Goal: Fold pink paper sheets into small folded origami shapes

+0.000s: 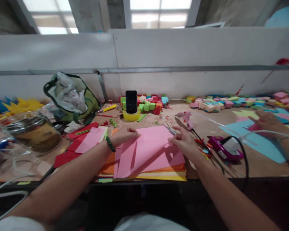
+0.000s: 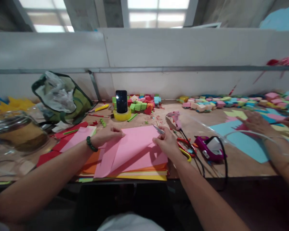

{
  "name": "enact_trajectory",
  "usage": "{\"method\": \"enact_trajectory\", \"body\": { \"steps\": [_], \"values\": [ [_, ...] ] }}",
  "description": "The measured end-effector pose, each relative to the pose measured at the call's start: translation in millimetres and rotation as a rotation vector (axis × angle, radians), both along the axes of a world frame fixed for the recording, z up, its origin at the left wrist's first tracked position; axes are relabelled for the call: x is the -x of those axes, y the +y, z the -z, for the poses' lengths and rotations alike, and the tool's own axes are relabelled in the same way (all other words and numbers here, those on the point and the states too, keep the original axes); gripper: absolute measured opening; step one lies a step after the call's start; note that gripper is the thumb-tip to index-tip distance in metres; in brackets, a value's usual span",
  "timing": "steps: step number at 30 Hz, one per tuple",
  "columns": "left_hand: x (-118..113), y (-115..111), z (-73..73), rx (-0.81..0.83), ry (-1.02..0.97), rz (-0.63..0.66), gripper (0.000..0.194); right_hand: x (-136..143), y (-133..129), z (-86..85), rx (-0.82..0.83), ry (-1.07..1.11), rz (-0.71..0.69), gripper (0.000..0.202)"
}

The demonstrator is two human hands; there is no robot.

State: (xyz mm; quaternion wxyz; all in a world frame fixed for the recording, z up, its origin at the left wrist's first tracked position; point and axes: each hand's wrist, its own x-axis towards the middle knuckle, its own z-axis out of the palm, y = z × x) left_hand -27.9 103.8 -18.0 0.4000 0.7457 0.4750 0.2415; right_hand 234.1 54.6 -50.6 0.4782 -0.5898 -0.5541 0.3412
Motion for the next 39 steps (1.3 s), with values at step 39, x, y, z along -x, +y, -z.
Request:
{"method": "enact_trajectory", "body": {
  "steps": [39],
  "values": [
    [-91.4, -24.1, -17.0, -0.592, 0.973, 0.758, 0.036, 3.1, -2.7, 10.7, 0.169, -0.884, -0.039, 0.063]
  ]
}}
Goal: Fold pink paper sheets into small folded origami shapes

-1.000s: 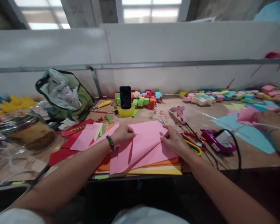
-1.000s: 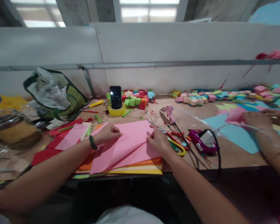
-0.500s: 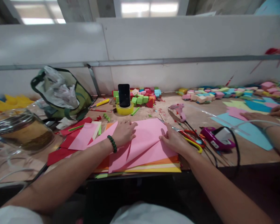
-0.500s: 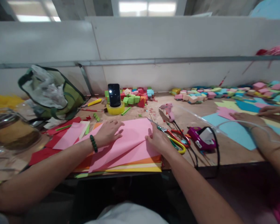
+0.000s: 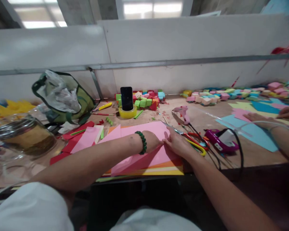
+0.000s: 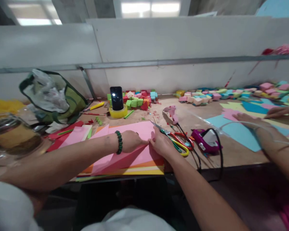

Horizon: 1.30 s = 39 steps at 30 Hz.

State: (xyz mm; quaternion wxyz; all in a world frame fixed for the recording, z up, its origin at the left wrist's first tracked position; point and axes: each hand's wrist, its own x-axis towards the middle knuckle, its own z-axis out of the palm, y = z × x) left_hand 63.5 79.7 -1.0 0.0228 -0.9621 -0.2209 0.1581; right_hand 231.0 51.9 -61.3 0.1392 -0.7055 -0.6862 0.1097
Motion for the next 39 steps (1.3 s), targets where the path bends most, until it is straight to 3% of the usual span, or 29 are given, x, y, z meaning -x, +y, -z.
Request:
{"method": "enact_trajectory", "body": {
  "steps": [4, 9, 12, 17, 24, 27, 31, 34, 37, 39],
  "values": [
    [-7.3, -12.0, 0.4, 0.0, -0.014, -0.088, 0.032, 0.1, -0.6, -0.1, 0.005, -0.018, -0.002, 0.061],
    [-0.1, -38.3, 11.3, -0.082, -0.112, -0.158, 0.027, 1.7, 0.1, 1.1, -0.007, -0.019, 0.014, 0.062],
    [12.2, -60.1, 22.2, -0.143, -0.195, -0.174, 0.02, 1.3, 1.7, 3.1, -0.014, -0.013, 0.011, 0.062],
    [39.8, -96.7, 39.6, -0.196, -0.21, -0.319, 0.02, -0.1, 4.5, 3.8, 0.016, 0.006, 0.011, 0.065],
    [75.6, -132.0, 57.9, -0.239, -0.328, -0.505, 0.044, 3.8, 2.6, -3.7, 0.045, -0.031, 0.028, 0.064],
    [88.9, -136.2, 57.3, -0.183, -0.401, -0.534, 0.047, 4.0, 1.8, -5.1, 0.057, -0.05, 0.038, 0.064],
    [101.6, -130.2, 41.7, -0.001, -0.483, -0.557, 0.045, 7.0, 0.1, -11.6, 0.014, -0.084, 0.009, 0.046],
    [103.5, -123.2, 31.1, 0.096, -0.552, -0.576, 0.03, 16.1, 2.3, -20.5, -0.139, -0.071, -0.152, 0.032],
    [100.8, -118.3, 30.7, 0.106, -0.608, -0.608, 0.024, 29.4, 12.7, -27.5, -0.093, -0.071, -0.334, 0.043],
    [99.8, -115.5, 33.9, 0.106, -0.63, -0.636, 0.024, 36.4, 23.5, -28.9, 0.029, -0.127, -0.341, 0.06]
  ]
}}
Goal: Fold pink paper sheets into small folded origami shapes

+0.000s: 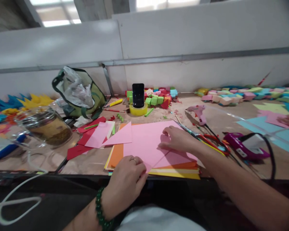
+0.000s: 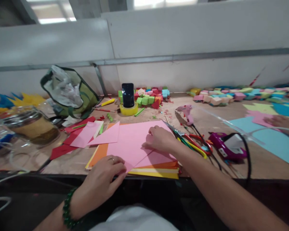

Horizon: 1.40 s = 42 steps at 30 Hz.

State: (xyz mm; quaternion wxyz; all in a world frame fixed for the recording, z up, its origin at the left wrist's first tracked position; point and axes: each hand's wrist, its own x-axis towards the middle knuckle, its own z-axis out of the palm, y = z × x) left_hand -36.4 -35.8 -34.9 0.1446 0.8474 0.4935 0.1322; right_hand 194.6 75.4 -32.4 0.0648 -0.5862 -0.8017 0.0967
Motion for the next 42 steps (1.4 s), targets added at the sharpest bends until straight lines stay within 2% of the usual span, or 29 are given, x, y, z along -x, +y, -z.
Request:
{"method": "enact_trajectory", "body": {
  "steps": [2, 3, 6, 8, 11, 13, 14, 16, 19, 21, 26, 31, 34, 39, 42],
  "values": [
    [1.9, 3.8, 2.9, 0.01, -0.033, -0.03, 0.022, 3.2, 10.8, 1.0, 0.09, -0.048, 0.029, 0.069],
    [4.0, 6.4, 3.6, 0.011, -0.056, -0.044, 0.02, 3.2, 15.0, 1.9, 0.13, -0.046, 0.029, 0.067],
    [13.3, 16.7, 2.2, -0.033, -0.151, -0.107, 0.023, -0.9, 19.0, 2.6, 0.245, 0.053, -0.069, 0.043],
    [19.3, 25.4, -1.3, -0.104, -0.231, -0.175, 0.038, -5.1, 13.4, -1.3, 0.293, 0.181, -0.149, 0.045],
    [23.8, 40.0, -8.7, -0.19, -0.38, -0.27, 0.074, -9.4, -4.6, -14.6, 0.371, 0.39, -0.215, 0.053],
    [22.9, 49.2, -14.6, -0.154, -0.507, -0.287, 0.089, -9.6, -19.5, -25.8, 0.427, 0.475, -0.247, 0.053],
    [21.3, 53.2, -17.5, -0.09, -0.572, -0.266, 0.09, -9.1, -26.8, -31.0, 0.444, 0.496, -0.251, 0.053],
    [17.0, 58.8, -23.3, 0.123, -0.667, -0.175, 0.076, -7.8, -39.9, -39.7, 0.456, 0.519, -0.243, 0.053],
    [9.6, 60.8, -29.5, 0.453, -0.715, -0.044, 0.038, -7.9, -54.3, -47.1, 0.455, 0.54, -0.218, 0.052],
    [5.7, 59.3, -31.0, 0.549, -0.737, -0.018, 0.032, -9.6, -60.3, -49.5, 0.457, 0.54, -0.213, 0.049],
    [0.8, 56.1, -28.9, 0.562, -0.749, 0.026, 0.028, -10.4, -64.6, -50.7, 0.382, 0.575, -0.226, 0.039],
    [-1.5, 54.6, -29.1, 0.557, -0.706, 0.017, 0.028, -2.1, -62.1, -51.0, 0.48, 0.756, -0.169, 0.032],
    [-2.2, 53.8, -30.1, 0.554, -0.713, 0.027, 0.029, 1.5, -60.5, -52.3, 0.471, 0.79, -0.145, 0.028],
    [-0.9, 57.0, -31.7, 0.481, -0.694, 0.071, 0.028, 3.4, -56.3, -54.3, 0.403, 0.772, -0.135, 0.028],
    [0.0, 60.7, -31.9, 0.401, -0.638, 0.055, 0.03, 4.3, -51.9, -54.6, 0.375, 0.744, -0.122, 0.03]
  ]
}}
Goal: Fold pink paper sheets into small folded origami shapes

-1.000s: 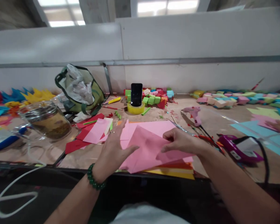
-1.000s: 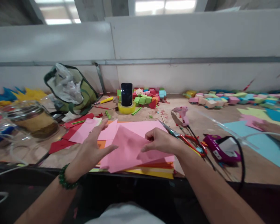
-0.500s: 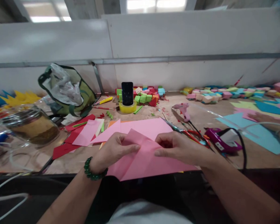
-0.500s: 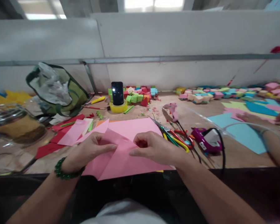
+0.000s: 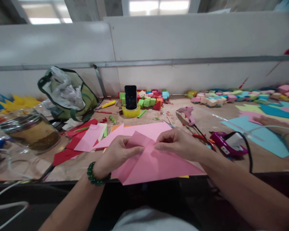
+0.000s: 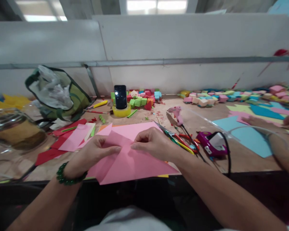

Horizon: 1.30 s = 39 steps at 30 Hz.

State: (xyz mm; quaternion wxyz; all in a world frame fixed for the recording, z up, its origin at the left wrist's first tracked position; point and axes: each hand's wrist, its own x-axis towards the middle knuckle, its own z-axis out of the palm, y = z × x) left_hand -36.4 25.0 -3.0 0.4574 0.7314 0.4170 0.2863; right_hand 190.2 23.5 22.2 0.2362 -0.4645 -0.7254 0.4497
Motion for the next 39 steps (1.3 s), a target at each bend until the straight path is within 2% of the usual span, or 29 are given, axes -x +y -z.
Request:
{"method": "enact_trajectory", "body": {
  "steps": [2, 5, 6, 7, 9, 12, 15, 23, 26, 31, 35, 39],
  "values": [
    [-0.2, 1.5, 2.4, -0.163, 0.077, -0.098, 0.029, 0.5, 5.9, 1.7, -0.01, -0.026, 0.013, 0.029],
    [-3.2, -0.4, 12.2, -0.574, 0.245, -0.378, 0.036, -0.2, 22.6, 11.3, -0.034, -0.063, 0.047, 0.029],
    [-5.0, -2.5, 16.8, -0.692, 0.306, -0.436, 0.039, -0.9, 30.0, 16.9, -0.044, -0.073, 0.06, 0.03],
    [-7.0, -5.5, 21.9, -0.773, 0.364, -0.445, 0.04, -1.9, 37.7, 23.5, -0.057, -0.083, 0.07, 0.031],
    [-11.6, -13.7, 32.1, -0.834, 0.464, -0.343, 0.039, -4.2, 52.3, 39.0, -0.087, -0.137, 0.105, 0.033],
    [-17.7, -28.4, 44.9, -0.783, 0.592, -0.18, 0.042, -7.1, 66.4, 61.3, -0.147, -0.244, 0.152, 0.032],
    [-20.4, -41.0, 54.0, -0.726, 0.685, -0.139, 0.051, -8.1, 69.7, 74.4, -0.2, -0.294, 0.176, 0.029],
    [-24.4, -54.9, 71.8, -0.668, 0.74, -0.129, 0.072, -6.1, 68.4, 75.0, -0.269, -0.387, 0.199, 0.028],
    [-34.3, -55.1, 69.7, -0.657, 0.708, -0.048, 0.082, -6.2, 68.7, 75.6, -0.272, -0.402, 0.189, 0.027],
    [-56.8, -46.8, 56.4, -0.619, 0.655, 0.091, 0.094, -5.2, 67.1, 75.7, -0.277, -0.451, 0.187, 0.027],
    [-65.7, -37.3, 49.9, -0.607, 0.658, 0.148, 0.089, -4.0, 64.7, 72.8, -0.289, -0.519, 0.191, 0.027],
    [-65.7, -34.0, 51.3, -0.608, 0.661, 0.166, 0.085, -3.9, 61.8, 73.3, -0.319, -0.592, 0.215, 0.022]
  ]
}}
